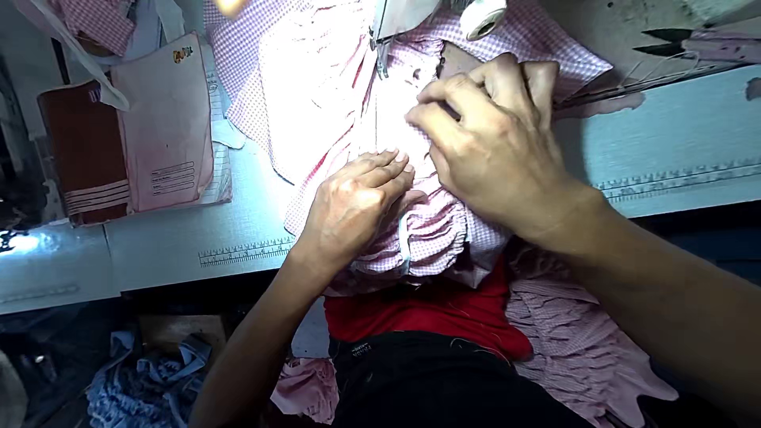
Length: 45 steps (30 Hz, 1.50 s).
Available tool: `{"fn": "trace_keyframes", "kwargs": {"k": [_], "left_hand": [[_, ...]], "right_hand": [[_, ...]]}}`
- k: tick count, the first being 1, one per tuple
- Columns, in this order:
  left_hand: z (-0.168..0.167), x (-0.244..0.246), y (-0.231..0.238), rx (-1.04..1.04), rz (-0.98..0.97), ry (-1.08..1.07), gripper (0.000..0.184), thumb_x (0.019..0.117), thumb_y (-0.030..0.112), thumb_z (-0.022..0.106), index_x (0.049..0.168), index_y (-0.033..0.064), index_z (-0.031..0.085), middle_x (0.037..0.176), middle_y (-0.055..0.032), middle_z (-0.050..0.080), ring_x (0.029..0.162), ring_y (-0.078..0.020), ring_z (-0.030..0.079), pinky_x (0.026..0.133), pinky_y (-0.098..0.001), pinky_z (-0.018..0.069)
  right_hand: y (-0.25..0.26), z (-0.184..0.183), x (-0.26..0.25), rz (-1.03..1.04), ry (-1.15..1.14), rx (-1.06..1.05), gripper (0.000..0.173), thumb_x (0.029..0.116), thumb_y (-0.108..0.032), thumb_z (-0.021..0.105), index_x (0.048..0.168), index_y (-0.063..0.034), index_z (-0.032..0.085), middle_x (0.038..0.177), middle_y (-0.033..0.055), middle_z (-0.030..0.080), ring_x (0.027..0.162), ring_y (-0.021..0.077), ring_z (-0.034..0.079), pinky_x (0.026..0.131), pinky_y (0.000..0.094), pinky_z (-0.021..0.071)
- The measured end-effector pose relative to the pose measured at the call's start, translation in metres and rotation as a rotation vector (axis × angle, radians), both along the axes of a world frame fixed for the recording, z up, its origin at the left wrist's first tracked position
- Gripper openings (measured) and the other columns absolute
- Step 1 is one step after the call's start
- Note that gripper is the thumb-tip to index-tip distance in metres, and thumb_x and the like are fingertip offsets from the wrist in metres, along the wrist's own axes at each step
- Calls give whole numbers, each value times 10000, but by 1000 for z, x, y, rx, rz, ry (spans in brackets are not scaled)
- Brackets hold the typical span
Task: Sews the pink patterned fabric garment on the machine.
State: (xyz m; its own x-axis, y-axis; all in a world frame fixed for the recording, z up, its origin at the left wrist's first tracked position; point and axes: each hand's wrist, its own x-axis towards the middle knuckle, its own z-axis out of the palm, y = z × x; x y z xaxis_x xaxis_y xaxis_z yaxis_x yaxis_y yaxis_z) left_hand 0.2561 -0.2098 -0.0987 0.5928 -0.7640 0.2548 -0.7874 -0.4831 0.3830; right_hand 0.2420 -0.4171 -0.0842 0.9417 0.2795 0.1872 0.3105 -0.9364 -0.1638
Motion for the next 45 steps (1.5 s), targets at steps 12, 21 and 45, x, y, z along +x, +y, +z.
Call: {"fn": "trace_keyframes", "kwargs": {"k": [12,21,45], "left_hand": [[2,2,2,0,-9,18,268,1028,263,619,1144,94,792,1250,-73,741,1260,-219,656,1122,-359,485],[8,-2,1,-11,-14,25,268,1020,259,625,1093,73,803,1220,-94,749,1247,-240,664,1116,-374,490],[3,-1,-3,-1,14,-18,248,1018,248,623,1074,90,805,1194,-72,762,1211,-215,686,1090,-356,511]], "right_hand": [[2,-3,-2,-27,5,12,267,1058,-134,431,1148,-69,674,1208,138,662,1078,384,574,909,575,343],[1,-5,-2,43,-21,52,257,1057,-107,433,1122,-82,680,1166,126,668,1098,374,563,930,575,327],[-2,0,-3,-7,36,13,399,1051,-359,451,1195,-80,695,1289,140,637,1151,404,543,967,613,310]]}}
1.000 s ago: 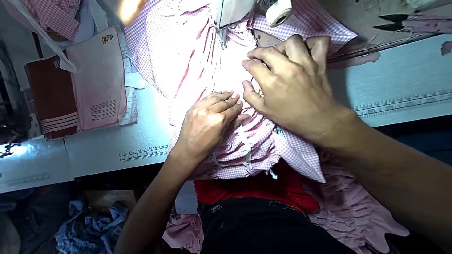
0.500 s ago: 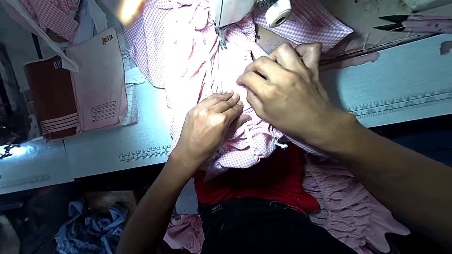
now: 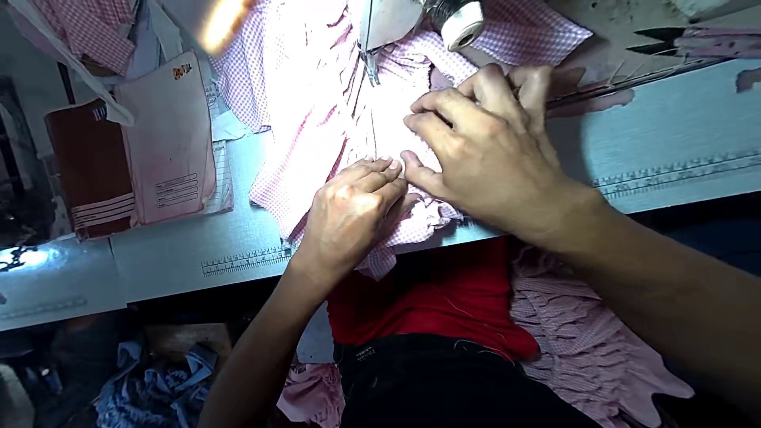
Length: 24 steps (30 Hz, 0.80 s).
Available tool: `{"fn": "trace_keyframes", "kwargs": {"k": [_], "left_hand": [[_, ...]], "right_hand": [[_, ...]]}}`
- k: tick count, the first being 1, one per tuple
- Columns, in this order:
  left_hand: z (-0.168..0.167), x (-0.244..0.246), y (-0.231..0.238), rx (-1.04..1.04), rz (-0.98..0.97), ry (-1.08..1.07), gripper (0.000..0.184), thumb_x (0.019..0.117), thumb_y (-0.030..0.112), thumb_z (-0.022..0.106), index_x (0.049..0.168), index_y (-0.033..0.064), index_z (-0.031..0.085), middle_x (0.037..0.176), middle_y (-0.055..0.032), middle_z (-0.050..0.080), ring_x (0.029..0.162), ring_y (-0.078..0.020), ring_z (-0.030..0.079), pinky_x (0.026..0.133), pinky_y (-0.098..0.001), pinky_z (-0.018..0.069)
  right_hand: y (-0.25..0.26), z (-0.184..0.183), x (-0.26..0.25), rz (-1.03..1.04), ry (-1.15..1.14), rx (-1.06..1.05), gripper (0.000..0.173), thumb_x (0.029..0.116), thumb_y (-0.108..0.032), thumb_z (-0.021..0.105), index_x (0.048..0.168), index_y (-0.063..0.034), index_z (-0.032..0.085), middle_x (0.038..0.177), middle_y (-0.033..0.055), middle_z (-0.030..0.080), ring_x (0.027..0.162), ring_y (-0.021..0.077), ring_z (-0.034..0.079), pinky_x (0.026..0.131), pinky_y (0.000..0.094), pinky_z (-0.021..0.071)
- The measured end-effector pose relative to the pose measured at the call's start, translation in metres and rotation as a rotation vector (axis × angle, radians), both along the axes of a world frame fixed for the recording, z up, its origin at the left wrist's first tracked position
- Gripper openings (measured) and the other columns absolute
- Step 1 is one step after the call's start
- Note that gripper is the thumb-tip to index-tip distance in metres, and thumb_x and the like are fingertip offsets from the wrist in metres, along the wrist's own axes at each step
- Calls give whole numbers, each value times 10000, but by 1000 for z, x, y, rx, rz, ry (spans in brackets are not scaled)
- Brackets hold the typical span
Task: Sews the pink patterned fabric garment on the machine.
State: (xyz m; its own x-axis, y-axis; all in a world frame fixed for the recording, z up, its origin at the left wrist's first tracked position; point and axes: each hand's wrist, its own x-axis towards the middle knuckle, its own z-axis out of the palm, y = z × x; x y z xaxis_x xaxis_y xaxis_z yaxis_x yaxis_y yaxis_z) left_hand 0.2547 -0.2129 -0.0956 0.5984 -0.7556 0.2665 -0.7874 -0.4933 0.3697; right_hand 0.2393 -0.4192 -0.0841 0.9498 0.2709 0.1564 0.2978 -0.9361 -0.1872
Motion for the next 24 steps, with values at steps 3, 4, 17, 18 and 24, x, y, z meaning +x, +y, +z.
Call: {"fn": "trace_keyframes", "kwargs": {"k": [3,4,17,18,24], "left_hand": [[3,1,-1,17,-5,-2,215,990,196,644,1082,91,807,1197,-75,759,1213,-220,683,1090,-364,509],[4,1,-1,29,-6,-4,214,985,180,641,1088,92,806,1204,-76,757,1221,-223,678,1094,-367,503],[-3,8,2,-19,0,-21,228,1024,215,622,1093,102,807,1187,-65,761,1208,-217,682,1094,-357,504],[-4,9,2,-26,-3,-20,226,1022,215,626,1095,104,808,1187,-66,762,1212,-217,681,1097,-359,501],[-12,29,4,-94,-45,-72,222,1031,185,617,1106,80,799,1191,-84,761,1216,-233,683,1111,-364,497]], "right_hand": [[2,-2,-4,57,-34,31,276,1044,-198,463,1164,-98,690,1299,123,636,1157,384,547,939,596,326],[2,-3,-4,72,-38,48,257,1025,-149,473,1132,-94,700,1228,123,654,1119,378,559,924,592,329],[1,-3,3,-22,-20,6,348,1063,-262,416,1215,-90,677,1332,146,622,1099,394,566,921,594,334],[1,-4,5,-41,-25,4,343,1057,-256,422,1205,-88,681,1315,152,624,1092,400,565,914,598,334],[1,-3,24,-112,-3,-23,362,1070,-266,395,1225,-85,668,1298,191,603,1207,445,532,958,658,325]]}}
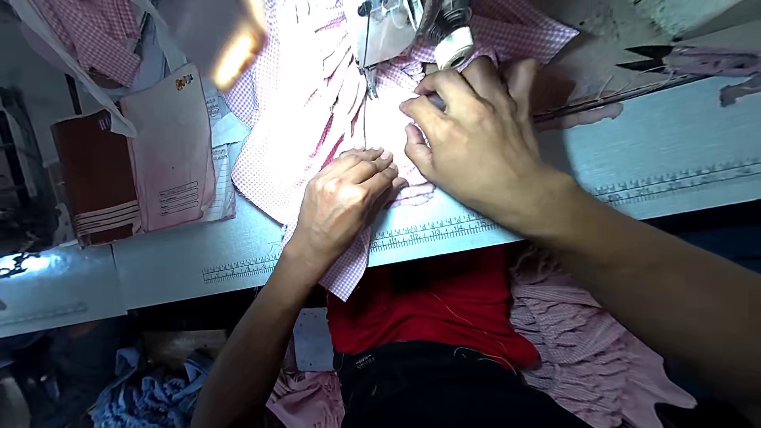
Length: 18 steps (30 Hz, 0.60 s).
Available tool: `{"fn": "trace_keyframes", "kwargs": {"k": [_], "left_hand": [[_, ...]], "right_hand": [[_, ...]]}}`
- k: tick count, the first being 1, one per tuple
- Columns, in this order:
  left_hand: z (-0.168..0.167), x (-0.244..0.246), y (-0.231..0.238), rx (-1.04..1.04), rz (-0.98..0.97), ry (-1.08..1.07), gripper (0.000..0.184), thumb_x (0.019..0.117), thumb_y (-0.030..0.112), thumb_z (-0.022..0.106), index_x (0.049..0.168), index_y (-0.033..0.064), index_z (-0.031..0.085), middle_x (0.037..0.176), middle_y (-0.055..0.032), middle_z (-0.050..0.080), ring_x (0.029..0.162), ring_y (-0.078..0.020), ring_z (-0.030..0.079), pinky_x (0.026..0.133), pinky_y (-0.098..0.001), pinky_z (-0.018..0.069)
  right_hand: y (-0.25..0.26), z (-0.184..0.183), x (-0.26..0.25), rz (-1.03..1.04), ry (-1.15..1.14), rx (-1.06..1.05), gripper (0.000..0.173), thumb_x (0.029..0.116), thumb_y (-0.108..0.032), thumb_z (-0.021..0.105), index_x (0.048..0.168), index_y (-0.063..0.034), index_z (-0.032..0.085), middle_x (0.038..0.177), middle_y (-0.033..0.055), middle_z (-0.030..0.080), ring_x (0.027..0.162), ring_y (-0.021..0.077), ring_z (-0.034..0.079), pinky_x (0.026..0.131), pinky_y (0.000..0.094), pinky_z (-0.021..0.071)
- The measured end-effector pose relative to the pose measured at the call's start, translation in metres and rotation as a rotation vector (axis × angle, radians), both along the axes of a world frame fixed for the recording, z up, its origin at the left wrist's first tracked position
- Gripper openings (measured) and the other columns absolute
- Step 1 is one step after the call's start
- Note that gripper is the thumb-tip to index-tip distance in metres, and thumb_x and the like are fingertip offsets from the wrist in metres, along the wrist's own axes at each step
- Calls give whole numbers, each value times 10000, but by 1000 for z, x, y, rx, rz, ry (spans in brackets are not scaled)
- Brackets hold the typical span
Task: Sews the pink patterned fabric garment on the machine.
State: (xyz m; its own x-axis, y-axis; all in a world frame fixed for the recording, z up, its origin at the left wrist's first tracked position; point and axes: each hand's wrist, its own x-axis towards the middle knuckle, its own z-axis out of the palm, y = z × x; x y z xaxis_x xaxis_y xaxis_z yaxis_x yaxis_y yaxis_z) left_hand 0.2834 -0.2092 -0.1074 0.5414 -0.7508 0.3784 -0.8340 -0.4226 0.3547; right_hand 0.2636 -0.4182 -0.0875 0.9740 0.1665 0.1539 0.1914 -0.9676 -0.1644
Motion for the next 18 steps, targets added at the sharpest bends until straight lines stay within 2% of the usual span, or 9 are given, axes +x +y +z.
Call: {"fn": "trace_keyframes", "kwargs": {"k": [3,5,8,12,16,18], "left_hand": [[-3,13,2,-30,-30,2,222,1030,184,624,1109,67,795,1192,-96,757,1217,-241,680,1111,-359,495],[-4,23,2,-38,-37,1,227,1029,203,632,1106,67,797,1185,-95,760,1217,-239,681,1114,-362,493],[-5,38,0,-54,-42,1,222,1025,217,642,1085,73,800,1146,-98,764,1195,-233,685,1092,-355,508],[-8,52,-2,-75,-48,22,228,1019,250,655,1086,94,807,1101,-109,747,1153,-227,672,1027,-340,524],[-10,60,0,-63,-59,14,268,1034,301,617,1093,124,809,1104,-103,730,1162,-237,649,1029,-343,511],[-10,62,1,-67,-64,30,289,1041,323,593,1093,142,811,1120,-105,720,1184,-256,629,1039,-369,499]], "right_hand": [[0,0,12,-29,-22,-22,368,1069,-286,405,1215,-64,659,1241,232,615,1202,486,541,968,689,337],[-1,-1,21,-47,-61,-43,364,1068,-284,406,1196,-54,656,1177,245,630,1169,500,552,936,679,354],[-2,-4,35,-94,-109,-61,366,1059,-289,423,1155,-38,671,1229,257,644,1217,508,554,960,697,367],[-3,-10,54,-186,-126,-14,415,1041,-349,466,1138,-13,691,1337,255,620,1307,486,524,1060,702,352],[-1,-18,57,-238,-216,-7,440,1028,-384,486,1159,-16,689,1305,266,632,1306,475,532,1102,681,339],[5,-15,40,-194,-242,-19,377,1052,-330,478,1210,-58,687,1260,255,657,1250,465,572,1042,674,391]]}}
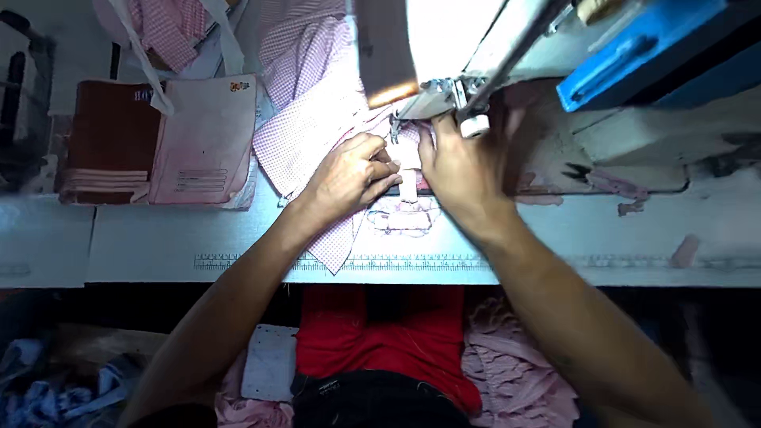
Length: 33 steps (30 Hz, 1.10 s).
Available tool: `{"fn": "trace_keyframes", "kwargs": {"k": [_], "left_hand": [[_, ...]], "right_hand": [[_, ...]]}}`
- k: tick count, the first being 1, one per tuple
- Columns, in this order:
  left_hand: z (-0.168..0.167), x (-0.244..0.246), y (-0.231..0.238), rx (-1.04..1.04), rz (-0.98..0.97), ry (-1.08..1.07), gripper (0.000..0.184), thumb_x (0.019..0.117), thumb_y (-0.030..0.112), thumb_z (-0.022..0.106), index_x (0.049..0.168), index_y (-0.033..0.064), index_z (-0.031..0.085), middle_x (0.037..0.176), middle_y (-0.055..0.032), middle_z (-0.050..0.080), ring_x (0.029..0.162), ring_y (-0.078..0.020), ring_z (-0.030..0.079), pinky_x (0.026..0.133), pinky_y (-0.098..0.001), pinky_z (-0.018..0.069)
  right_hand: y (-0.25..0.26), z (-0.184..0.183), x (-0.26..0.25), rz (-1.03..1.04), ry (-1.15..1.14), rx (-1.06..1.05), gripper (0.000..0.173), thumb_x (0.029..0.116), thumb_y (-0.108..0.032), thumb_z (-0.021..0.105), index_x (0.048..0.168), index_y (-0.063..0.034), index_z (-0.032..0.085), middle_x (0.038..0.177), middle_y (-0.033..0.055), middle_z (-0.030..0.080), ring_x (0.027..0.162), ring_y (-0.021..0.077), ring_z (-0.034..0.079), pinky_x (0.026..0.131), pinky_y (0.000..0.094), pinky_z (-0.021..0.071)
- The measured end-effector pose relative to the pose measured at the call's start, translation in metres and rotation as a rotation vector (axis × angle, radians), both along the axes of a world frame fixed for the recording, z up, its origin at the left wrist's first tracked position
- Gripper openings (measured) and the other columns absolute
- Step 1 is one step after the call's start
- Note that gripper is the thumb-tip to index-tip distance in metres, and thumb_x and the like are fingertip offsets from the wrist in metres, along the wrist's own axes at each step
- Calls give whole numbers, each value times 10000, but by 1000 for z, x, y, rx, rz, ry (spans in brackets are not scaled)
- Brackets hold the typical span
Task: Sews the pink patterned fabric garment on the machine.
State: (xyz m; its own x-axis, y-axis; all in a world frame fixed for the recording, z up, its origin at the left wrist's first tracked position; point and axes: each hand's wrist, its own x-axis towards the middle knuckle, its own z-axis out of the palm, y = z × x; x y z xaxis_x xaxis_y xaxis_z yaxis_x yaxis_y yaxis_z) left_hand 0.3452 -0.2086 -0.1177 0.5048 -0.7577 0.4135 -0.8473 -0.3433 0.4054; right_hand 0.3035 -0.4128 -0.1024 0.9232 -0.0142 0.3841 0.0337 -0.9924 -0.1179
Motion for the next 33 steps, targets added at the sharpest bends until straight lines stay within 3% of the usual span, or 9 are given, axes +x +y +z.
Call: {"fn": "trace_keyframes", "kwargs": {"k": [2,6,9,12,23,27,29,31,33], "left_hand": [[0,2,2,2,-13,21,312,1049,336,565,1080,151,814,1128,-99,711,1195,-265,611,1046,-388,482],[-4,9,5,20,-45,-58,349,1053,374,510,1057,208,817,1151,-81,699,1170,-263,609,1069,-416,444],[-3,11,8,29,-53,-37,345,1044,385,512,1015,211,809,1179,-79,690,1259,-294,573,1173,-509,334],[-2,12,9,28,-56,10,338,1033,398,528,977,205,800,1178,-78,676,1274,-305,557,1192,-547,303],[0,12,6,41,-44,49,289,1034,337,548,1010,163,777,1228,-94,657,1276,-309,562,1206,-566,265],[-3,12,9,25,-27,35,323,1048,344,512,1047,172,786,1209,-94,671,1245,-305,584,1202,-558,286],[-2,11,11,21,-18,36,334,1056,347,500,1103,196,794,1224,-109,671,1250,-302,588,1211,-534,297],[-2,12,11,7,-2,21,337,1057,362,495,1107,221,796,1182,-92,679,1216,-274,598,1197,-486,326],[-2,12,11,-5,18,18,326,1057,354,510,1155,227,794,1163,-75,681,1173,-249,604,1146,-436,377]], "right_hand": [[4,4,-26,118,71,12,293,1069,-243,479,1233,-92,669,1209,201,653,1144,422,619,900,610,496],[-9,-5,-29,177,111,50,300,1061,-181,481,1251,-123,706,1286,110,672,1148,329,637,941,548,500],[-14,-2,-23,178,114,59,295,1053,-186,497,1236,-128,722,1267,114,684,1127,296,664,924,530,528],[-11,0,-22,174,105,40,273,1046,-187,528,1213,-122,734,1237,113,702,1114,288,675,930,505,536],[-8,-9,-23,192,-2,56,246,1034,-159,558,1171,-91,749,1197,113,716,1141,263,648,993,436,489],[-4,-4,-53,221,-77,80,232,1011,-187,601,1157,-141,776,1236,66,721,1167,238,643,1021,480,433],[-20,6,-80,188,-174,125,203,968,-167,649,1097,-104,793,1159,99,744,1115,273,646,997,488,439],[-65,31,-100,74,-280,146,208,979,-138,639,1079,21,729,1109,184,717,1123,301,658,1015,459,511],[-133,66,-109,-174,-396,197,324,1026,-151,597,1176,137,604,1152,258,660,1135,291,642,1011,408,529]]}}
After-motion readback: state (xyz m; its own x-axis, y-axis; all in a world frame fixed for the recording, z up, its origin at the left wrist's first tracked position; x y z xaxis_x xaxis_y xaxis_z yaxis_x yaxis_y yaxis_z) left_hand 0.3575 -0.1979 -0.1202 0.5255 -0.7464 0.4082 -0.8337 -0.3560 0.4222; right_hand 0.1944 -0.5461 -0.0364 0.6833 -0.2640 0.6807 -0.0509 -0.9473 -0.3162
